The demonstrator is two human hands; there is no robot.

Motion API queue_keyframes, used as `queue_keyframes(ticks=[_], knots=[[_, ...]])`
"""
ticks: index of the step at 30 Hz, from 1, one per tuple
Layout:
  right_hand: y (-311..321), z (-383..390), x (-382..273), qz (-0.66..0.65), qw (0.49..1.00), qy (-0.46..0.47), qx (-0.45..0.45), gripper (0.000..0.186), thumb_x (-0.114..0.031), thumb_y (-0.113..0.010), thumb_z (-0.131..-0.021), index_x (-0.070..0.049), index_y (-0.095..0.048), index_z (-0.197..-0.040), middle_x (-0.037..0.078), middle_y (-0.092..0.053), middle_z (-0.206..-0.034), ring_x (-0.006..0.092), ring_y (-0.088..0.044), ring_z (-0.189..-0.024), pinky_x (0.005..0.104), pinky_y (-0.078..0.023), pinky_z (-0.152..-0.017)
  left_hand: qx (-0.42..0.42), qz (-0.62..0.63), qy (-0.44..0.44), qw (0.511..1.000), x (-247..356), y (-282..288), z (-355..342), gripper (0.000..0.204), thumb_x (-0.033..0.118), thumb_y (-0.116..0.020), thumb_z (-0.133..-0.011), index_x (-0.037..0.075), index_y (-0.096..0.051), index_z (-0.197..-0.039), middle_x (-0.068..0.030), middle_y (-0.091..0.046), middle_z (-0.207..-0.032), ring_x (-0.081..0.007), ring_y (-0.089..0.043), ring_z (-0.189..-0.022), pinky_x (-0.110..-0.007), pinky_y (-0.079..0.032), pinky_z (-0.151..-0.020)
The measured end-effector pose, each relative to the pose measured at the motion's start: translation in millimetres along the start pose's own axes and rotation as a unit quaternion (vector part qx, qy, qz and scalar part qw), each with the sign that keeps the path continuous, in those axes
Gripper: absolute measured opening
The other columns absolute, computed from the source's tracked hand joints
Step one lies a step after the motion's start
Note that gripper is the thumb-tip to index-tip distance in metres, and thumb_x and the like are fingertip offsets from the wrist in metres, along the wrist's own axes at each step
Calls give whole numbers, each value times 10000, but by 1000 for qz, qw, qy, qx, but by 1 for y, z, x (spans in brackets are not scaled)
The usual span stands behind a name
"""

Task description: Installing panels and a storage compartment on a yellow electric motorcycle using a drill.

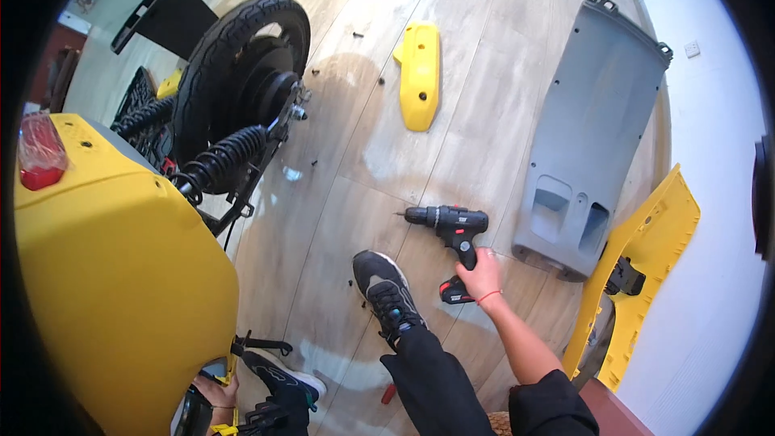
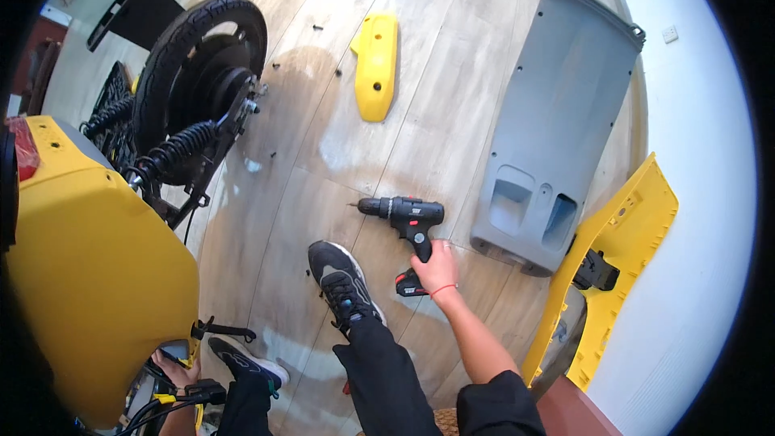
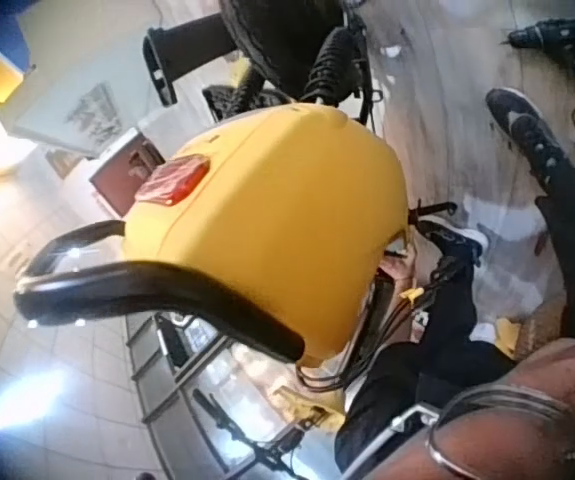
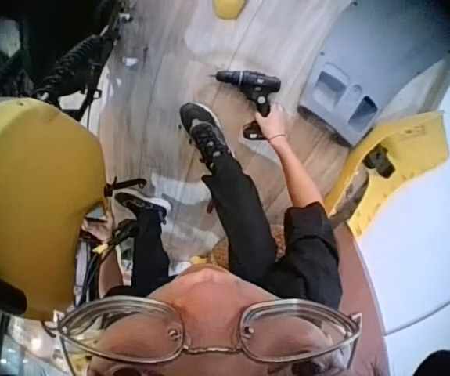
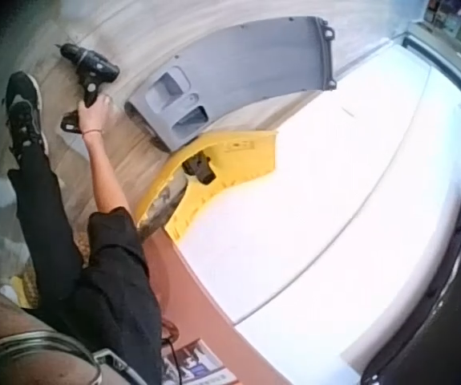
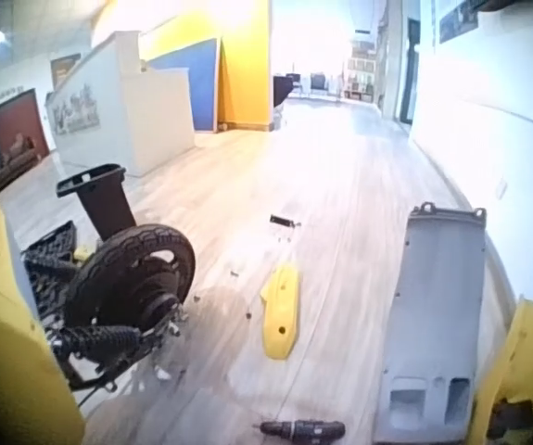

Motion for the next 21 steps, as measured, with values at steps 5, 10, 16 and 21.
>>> queue_keyframes(ticks=[5, 10, 16, 21], knots=[[-10, -2, -8, 97, 992, -50, -65, 434, -314, -669, -692, -19, -560, -990, 178, -552, -1012, 345, -568, -950, 439, -470, -819, 31, -23, -20, 999, -1, 4, 3, 1141, 655, -611, -617, -71, -161, -1373, -331, -219, -1370, -474, -214, -1289, -524, -170, -1065], [0, 4, -16, 105, 987, -79, -91, 465, -329, -657, -717, -25, -541, -1049, 170, -549, -1057, 331, -567, -991, 435, -470, -844, 59, 21, -11, 998, 17, 19, -4, 1100, 589, -672, -614, -61, -196, -1361, -299, -257, -1351, -442, -231, -1281, -515, -178, -1062], [-8, 6, 0, 88, 988, -103, -78, 435, -349, -638, -705, -33, -564, -995, 190, -625, -965, 341, -611, -910, 433, -484, -799, 105, 149, -3, 983, 32, 37, -7, 1079, 549, -701, -610, -58, -209, -1354, -287, -275, -1337, -429, -236, -1275, -509, -185, -1060], [-30, -4, 14, 87, 967, -161, -177, 487, -427, -550, -788, -42, -557, -1084, 202, -627, -1011, 362, -594, -974, 473, -431, -864, -8, 103, 27, 994, 29, 34, -9, 1063, 515, -725, -606, -55, -220, -1349, -276, -289, -1325, -418, -240, -1270, -503, -191, -1058]])
Point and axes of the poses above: each hand's wrist, its own z-axis away from the middle knuckle, its own y-axis out of the back of the hand, x = y × z, the point moved 8 cm from there along -z, towards the middle knuckle
